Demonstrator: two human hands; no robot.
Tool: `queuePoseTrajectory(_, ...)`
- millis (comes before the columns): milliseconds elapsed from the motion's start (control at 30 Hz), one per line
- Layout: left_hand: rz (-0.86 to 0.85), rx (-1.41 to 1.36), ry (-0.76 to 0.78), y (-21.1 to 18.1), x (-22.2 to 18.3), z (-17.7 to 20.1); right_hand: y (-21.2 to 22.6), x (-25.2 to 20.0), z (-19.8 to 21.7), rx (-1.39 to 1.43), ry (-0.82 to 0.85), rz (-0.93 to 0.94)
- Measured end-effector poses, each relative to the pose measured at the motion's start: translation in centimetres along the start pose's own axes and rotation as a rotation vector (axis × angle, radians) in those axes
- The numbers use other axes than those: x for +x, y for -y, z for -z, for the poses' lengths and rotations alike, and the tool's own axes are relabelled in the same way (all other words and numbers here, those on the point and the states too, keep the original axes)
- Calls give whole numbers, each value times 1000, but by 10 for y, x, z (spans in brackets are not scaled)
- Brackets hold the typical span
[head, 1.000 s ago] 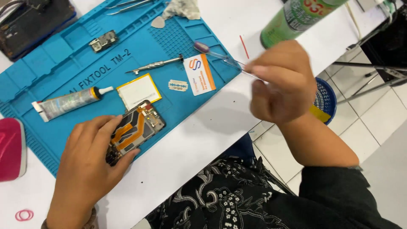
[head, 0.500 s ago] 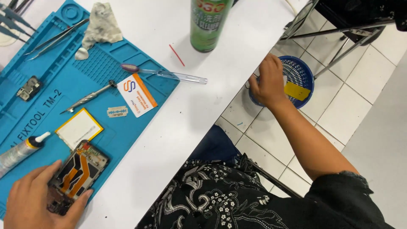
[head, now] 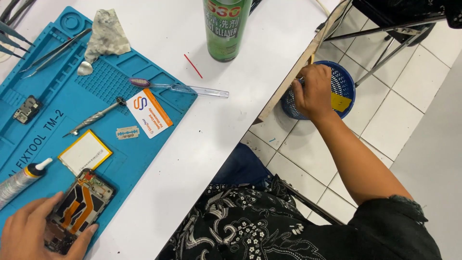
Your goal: The person applies adhesive to the inside of a smartphone chassis, then places a battery into the chassis. The person then uses a screwdriver to secure a metal bracket over the battery connector area.
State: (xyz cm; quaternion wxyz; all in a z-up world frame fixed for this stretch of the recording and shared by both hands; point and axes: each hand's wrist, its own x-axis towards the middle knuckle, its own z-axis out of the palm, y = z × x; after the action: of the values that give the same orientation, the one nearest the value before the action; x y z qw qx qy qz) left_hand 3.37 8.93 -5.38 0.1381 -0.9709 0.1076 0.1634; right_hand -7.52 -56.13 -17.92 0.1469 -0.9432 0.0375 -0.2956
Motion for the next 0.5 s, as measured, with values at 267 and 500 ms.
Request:
queuePoseTrajectory(267,-107,-13,-158,0,-13,-4,-9,-9,34,-23,-57,109)
queuePoseTrajectory(500,-224,-35,-272,-3,-21,4,-15,-11,43,-88,-51,124)
